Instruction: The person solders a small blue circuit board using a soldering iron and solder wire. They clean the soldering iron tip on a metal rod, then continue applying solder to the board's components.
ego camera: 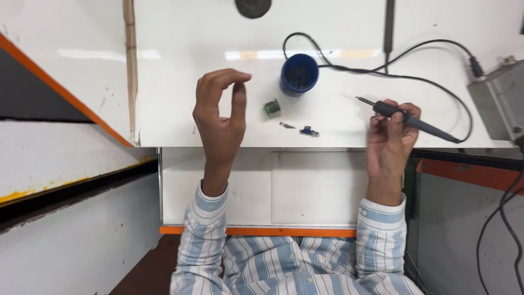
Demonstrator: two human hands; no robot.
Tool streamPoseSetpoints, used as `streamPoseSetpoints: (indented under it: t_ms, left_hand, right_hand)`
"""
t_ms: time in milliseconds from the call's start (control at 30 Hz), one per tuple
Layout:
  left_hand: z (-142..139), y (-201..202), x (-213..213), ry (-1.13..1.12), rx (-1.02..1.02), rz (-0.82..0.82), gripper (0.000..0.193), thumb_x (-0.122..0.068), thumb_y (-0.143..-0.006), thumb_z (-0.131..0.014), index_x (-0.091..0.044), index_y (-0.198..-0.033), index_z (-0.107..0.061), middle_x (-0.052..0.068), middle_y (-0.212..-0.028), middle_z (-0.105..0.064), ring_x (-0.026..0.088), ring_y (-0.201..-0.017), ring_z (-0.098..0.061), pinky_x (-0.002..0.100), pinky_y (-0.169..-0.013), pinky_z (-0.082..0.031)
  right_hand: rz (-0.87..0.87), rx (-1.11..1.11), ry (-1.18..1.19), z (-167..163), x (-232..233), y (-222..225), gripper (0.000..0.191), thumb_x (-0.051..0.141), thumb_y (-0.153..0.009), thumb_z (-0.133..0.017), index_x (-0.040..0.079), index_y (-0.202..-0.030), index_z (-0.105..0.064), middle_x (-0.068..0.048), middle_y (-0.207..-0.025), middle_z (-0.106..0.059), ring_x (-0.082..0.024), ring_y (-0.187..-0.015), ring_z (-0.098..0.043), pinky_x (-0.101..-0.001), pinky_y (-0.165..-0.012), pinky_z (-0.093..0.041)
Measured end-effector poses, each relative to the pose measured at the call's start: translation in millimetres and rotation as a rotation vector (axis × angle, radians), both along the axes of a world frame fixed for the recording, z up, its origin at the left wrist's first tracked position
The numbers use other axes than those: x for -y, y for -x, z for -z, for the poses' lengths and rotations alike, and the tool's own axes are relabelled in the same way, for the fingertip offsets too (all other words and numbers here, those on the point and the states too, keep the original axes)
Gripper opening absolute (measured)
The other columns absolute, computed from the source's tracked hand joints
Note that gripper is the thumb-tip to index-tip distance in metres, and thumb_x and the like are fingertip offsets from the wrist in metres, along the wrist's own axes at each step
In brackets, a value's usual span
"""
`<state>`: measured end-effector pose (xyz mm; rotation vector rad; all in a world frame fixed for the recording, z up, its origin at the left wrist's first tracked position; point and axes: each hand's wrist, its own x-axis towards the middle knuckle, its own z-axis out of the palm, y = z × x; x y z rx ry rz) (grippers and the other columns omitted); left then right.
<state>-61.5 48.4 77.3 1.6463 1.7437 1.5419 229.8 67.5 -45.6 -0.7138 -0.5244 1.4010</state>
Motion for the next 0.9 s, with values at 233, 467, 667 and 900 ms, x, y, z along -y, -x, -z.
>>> streamPoseSetpoints:
  t_ms: [233,467,667,900]
  left_hand:
    - [-4.5,-73.8,-83.7,-0.128,-0.529,0.455,0.012,-0.005,-0.092,-0.071,-0.009,-0.103,-0.068,0.004,-0.096,-0.067,0.024,-0.092,-0.064,0.039,-0.082,-0.049]
    - [40.4,-137.2,-213.3,0.124,-1.107,0.778,0.019,-0.012,-0.085,-0.071,-0.027,-0.096,-0.072,0.006,-0.092,-0.074,0.029,-0.086,-0.072,0.042,-0.073,-0.055]
    - [50.5,-136.3,-234.0,0.184,-1.17,0.966,0.024,-0.014,-0.078,-0.077,-0.022,-0.099,-0.07,0.001,-0.084,-0.075,0.026,-0.081,-0.073,0.038,-0.063,-0.058]
    - [56.7,-134.9,-231.0,0.022,-1.378,0.909,0.024,-0.01,-0.086,-0.069,-0.026,-0.103,-0.067,0.001,-0.077,-0.074,0.024,-0.072,-0.075,0.033,-0.059,-0.06]
  right_hand:
    - [0.128,-0.271,-0.005,12.6,-3.0,-3.3,0.018,0.013,-0.102,-0.069,0.012,-0.117,-0.058,-0.008,-0.12,-0.065,-0.013,-0.098,-0.065,-0.0248,-0.094,-0.059]
    - [0.177,-0.457,-0.038,11.5,-2.1,-3.8,0.015,0.013,-0.102,-0.067,0.013,-0.116,-0.063,-0.007,-0.122,-0.066,-0.014,-0.103,-0.066,-0.024,-0.099,-0.058]
    - [0.168,-0.527,-0.025,10.9,-0.2,-2.0,0.017,0.011,-0.098,-0.069,0.013,-0.114,-0.067,-0.007,-0.124,-0.066,-0.015,-0.104,-0.066,-0.0233,-0.099,-0.058]
    - [0.14,-0.567,-0.024,11.0,3.5,-2.3,0.017,0.008,-0.098,-0.069,0.012,-0.115,-0.068,-0.007,-0.124,-0.068,-0.016,-0.104,-0.066,-0.0242,-0.096,-0.059]
